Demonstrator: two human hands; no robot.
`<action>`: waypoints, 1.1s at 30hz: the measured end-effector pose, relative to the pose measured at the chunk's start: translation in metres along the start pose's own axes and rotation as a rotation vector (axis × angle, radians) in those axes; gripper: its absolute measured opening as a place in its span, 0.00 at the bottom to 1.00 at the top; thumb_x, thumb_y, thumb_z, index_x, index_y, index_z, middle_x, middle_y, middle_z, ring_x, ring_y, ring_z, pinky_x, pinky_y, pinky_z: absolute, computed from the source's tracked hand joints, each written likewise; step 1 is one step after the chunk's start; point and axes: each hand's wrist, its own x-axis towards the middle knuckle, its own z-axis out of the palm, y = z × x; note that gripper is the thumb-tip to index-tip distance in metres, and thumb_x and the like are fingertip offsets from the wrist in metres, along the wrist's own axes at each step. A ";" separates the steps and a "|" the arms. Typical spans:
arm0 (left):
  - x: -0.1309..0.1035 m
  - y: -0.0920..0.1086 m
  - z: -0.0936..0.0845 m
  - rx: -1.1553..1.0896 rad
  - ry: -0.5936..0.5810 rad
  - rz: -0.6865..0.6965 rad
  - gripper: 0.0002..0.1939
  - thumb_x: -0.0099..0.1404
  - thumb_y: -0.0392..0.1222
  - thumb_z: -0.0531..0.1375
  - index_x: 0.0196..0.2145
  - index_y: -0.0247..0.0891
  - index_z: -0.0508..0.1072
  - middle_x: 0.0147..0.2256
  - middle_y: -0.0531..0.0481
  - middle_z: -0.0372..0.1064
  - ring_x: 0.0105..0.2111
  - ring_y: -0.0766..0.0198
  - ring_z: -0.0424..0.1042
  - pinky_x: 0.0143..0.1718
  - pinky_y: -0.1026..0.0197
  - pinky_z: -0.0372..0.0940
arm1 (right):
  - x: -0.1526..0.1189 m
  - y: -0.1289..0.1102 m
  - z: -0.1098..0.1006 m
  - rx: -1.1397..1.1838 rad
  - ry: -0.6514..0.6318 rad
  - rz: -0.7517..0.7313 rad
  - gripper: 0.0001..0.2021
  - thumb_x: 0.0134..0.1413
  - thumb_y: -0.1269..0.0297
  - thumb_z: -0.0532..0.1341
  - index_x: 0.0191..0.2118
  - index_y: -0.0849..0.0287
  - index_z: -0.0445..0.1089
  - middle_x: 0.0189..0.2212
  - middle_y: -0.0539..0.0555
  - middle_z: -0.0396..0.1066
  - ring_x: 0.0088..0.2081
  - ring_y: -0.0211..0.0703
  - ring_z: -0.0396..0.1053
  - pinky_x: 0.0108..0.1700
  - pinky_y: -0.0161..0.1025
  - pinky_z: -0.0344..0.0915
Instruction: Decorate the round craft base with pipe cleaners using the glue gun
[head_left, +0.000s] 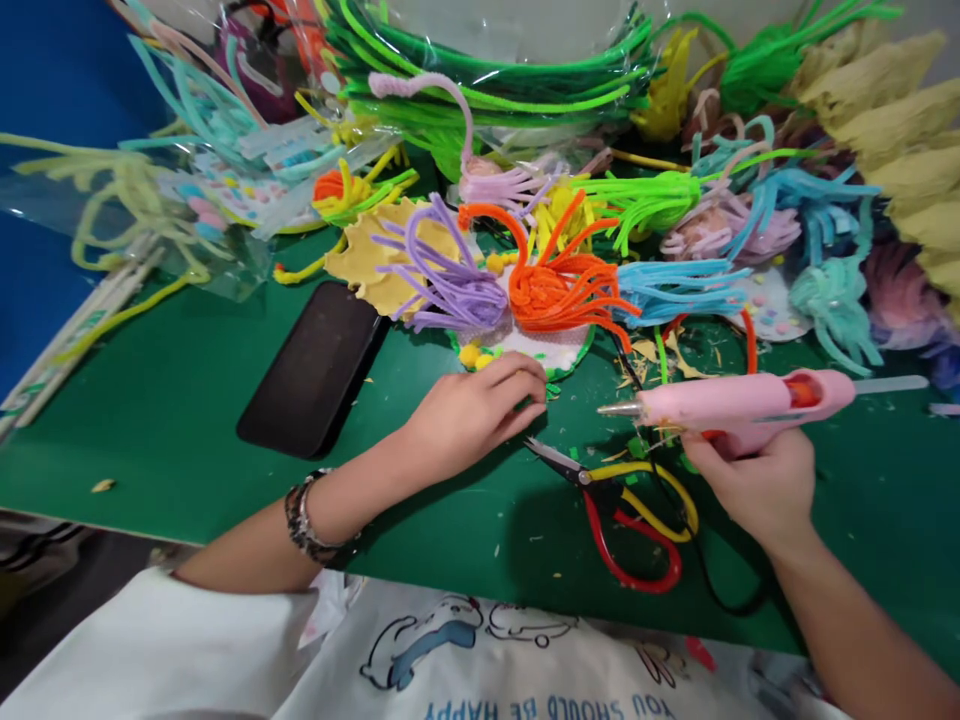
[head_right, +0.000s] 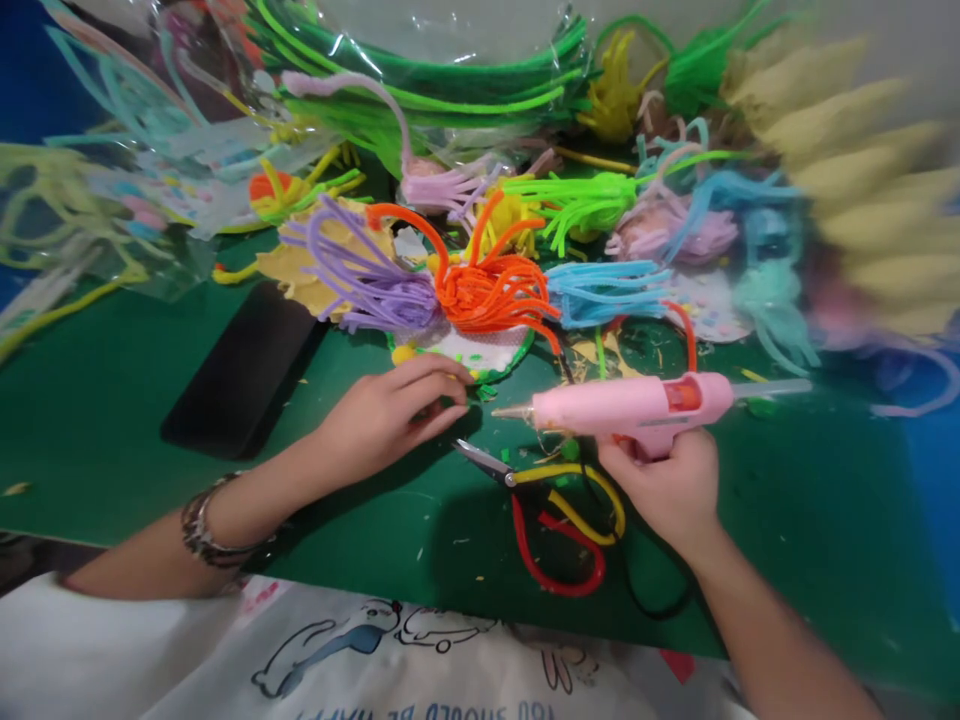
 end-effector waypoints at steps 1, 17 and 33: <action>0.000 0.000 0.001 -0.090 0.020 -0.039 0.09 0.74 0.40 0.53 0.38 0.37 0.71 0.46 0.44 0.74 0.29 0.70 0.73 0.29 0.68 0.65 | 0.002 0.003 -0.001 -0.001 0.000 -0.012 0.20 0.44 0.57 0.66 0.16 0.54 0.53 0.12 0.45 0.54 0.17 0.33 0.54 0.19 0.34 0.55; 0.004 0.014 0.016 -1.108 0.021 -0.322 0.07 0.69 0.41 0.59 0.37 0.38 0.63 0.29 0.52 0.72 0.23 0.73 0.70 0.27 0.69 0.67 | 0.010 0.010 -0.001 0.036 -0.078 -0.057 0.21 0.36 0.58 0.68 0.12 0.55 0.54 0.09 0.45 0.52 0.14 0.32 0.52 0.15 0.33 0.49; 0.006 0.005 0.010 -0.470 0.271 0.081 0.07 0.70 0.33 0.60 0.35 0.36 0.79 0.38 0.45 0.79 0.39 0.67 0.79 0.43 0.68 0.72 | -0.005 -0.011 -0.002 0.026 -0.011 0.016 0.16 0.47 0.61 0.65 0.18 0.54 0.57 0.14 0.46 0.59 0.18 0.35 0.58 0.23 0.36 0.57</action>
